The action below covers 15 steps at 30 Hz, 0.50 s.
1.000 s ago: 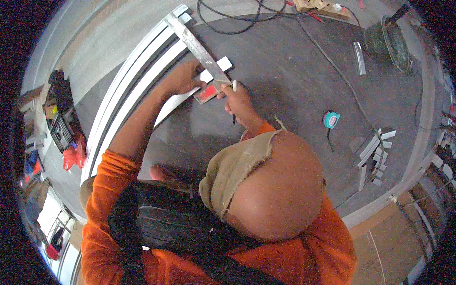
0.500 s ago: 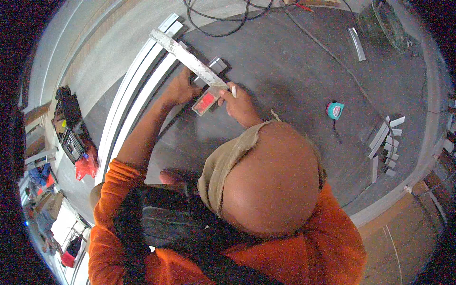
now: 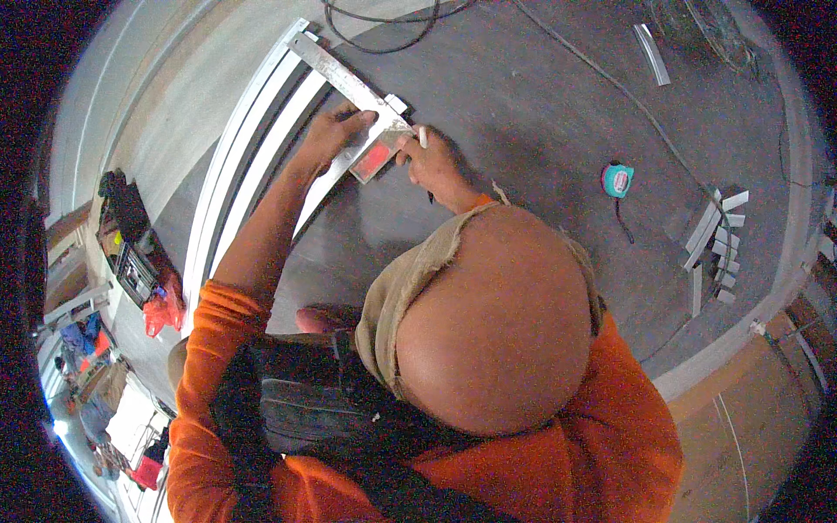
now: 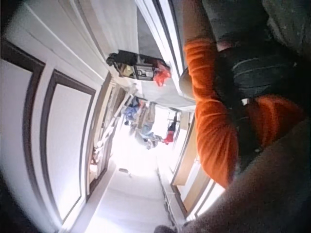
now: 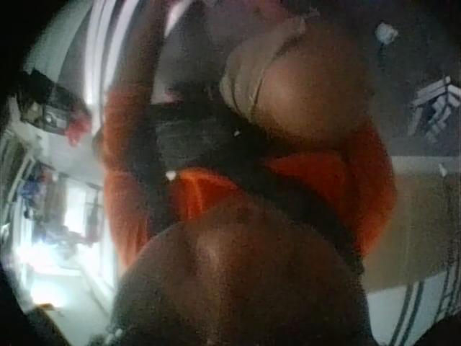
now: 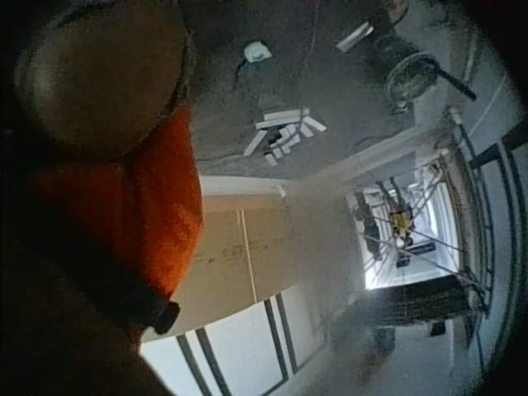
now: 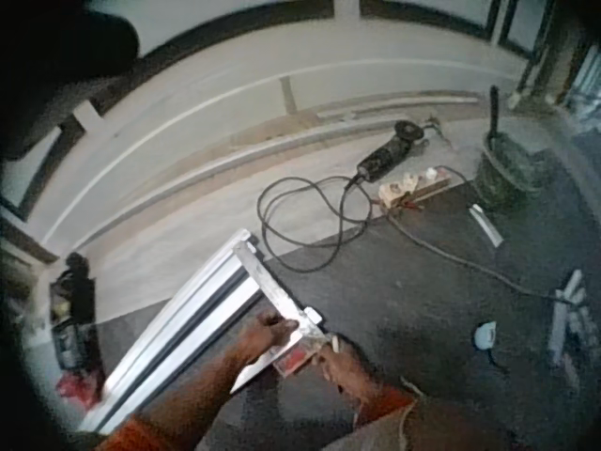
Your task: The person measures and marks several white metal strips using a square and a marker before cutting them with an angle grinder while sitting on the floor.
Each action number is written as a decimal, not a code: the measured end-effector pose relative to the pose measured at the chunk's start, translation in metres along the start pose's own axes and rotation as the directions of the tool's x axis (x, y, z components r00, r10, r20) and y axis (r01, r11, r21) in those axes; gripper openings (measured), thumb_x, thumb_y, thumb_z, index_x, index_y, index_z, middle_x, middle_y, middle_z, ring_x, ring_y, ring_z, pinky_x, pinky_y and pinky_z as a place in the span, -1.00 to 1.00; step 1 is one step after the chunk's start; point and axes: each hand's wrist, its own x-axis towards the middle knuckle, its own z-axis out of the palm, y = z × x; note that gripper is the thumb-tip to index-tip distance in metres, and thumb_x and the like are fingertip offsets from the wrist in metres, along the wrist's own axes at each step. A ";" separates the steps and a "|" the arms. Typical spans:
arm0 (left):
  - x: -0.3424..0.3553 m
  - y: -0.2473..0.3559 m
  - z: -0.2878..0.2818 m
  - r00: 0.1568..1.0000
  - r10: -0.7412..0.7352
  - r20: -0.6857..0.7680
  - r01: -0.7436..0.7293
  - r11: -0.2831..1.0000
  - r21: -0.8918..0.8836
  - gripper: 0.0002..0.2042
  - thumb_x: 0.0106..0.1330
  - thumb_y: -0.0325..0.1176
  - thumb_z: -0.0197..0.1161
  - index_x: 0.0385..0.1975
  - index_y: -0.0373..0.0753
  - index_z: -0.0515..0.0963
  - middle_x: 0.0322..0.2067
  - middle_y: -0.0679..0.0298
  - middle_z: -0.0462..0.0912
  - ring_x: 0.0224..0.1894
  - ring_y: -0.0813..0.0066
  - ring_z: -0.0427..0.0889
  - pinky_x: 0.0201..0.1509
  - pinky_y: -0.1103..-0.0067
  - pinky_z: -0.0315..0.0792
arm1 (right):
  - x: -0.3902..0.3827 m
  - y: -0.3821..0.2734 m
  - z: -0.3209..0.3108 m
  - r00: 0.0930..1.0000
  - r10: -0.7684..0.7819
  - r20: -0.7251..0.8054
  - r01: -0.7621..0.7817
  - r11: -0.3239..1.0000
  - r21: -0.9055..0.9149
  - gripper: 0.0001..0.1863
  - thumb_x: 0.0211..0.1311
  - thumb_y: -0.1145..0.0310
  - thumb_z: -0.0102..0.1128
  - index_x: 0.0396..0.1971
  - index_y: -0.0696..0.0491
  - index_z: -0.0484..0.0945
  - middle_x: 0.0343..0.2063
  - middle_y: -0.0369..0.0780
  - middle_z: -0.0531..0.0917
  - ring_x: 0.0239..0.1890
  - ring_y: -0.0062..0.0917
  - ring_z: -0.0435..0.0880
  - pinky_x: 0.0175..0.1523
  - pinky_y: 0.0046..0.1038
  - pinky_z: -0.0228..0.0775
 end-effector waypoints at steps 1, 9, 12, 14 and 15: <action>0.000 0.003 0.003 0.999 -0.027 -0.045 0.025 0.998 -0.050 -0.68 0.30 -0.23 0.39 -0.11 -0.37 0.66 -0.24 0.25 0.70 -0.24 0.53 0.60 -0.12 0.54 0.46 | 0.003 0.002 0.000 1.000 0.009 -0.010 -0.009 1.000 0.006 -0.74 0.48 0.21 -0.02 -0.07 0.09 0.47 -0.46 -0.29 0.56 -0.73 -0.75 0.28 -0.67 -0.63 0.04; 0.021 0.000 0.006 0.984 -0.046 -0.171 0.035 0.997 -0.066 -0.70 0.18 -0.20 0.51 -0.39 -0.35 0.67 -0.51 0.31 0.64 -0.52 0.59 0.49 -0.45 0.56 0.37 | 0.009 0.002 0.003 1.000 0.028 -0.009 -0.027 0.994 0.101 -0.71 0.48 0.15 0.03 -0.09 0.09 0.44 -0.42 -0.24 0.56 -0.73 -0.74 0.29 -0.70 -0.63 0.03; 0.020 0.004 0.001 0.983 -0.089 -0.163 0.090 0.996 -0.004 -0.68 0.14 -0.17 0.53 -0.46 -0.34 0.64 -0.55 0.32 0.60 -0.55 0.60 0.45 -0.48 0.56 0.34 | 0.009 0.004 0.005 1.000 0.010 -0.011 -0.008 0.994 0.113 -0.69 0.48 0.14 0.03 -0.09 0.10 0.46 -0.44 -0.24 0.57 -0.74 -0.72 0.30 -0.70 -0.61 0.04; 0.020 0.002 0.001 0.981 -0.091 -0.174 0.092 0.996 -0.004 -0.66 0.14 -0.16 0.54 -0.48 -0.33 0.63 -0.56 0.32 0.59 -0.56 0.60 0.44 -0.49 0.55 0.33 | 0.008 0.007 0.005 1.000 -0.005 -0.030 0.008 0.994 0.109 -0.69 0.48 0.17 0.01 -0.08 0.13 0.49 -0.48 -0.26 0.59 -0.74 -0.69 0.34 -0.69 -0.57 0.10; 0.019 0.004 0.002 0.981 -0.088 -0.175 0.092 0.996 0.014 -0.66 0.13 -0.15 0.54 -0.50 -0.33 0.62 -0.57 0.32 0.59 -0.56 0.60 0.43 -0.49 0.55 0.33 | 0.008 0.008 0.004 1.000 0.000 -0.031 0.004 0.993 0.114 -0.69 0.48 0.17 0.01 -0.08 0.13 0.49 -0.48 -0.26 0.59 -0.75 -0.69 0.34 -0.70 -0.57 0.09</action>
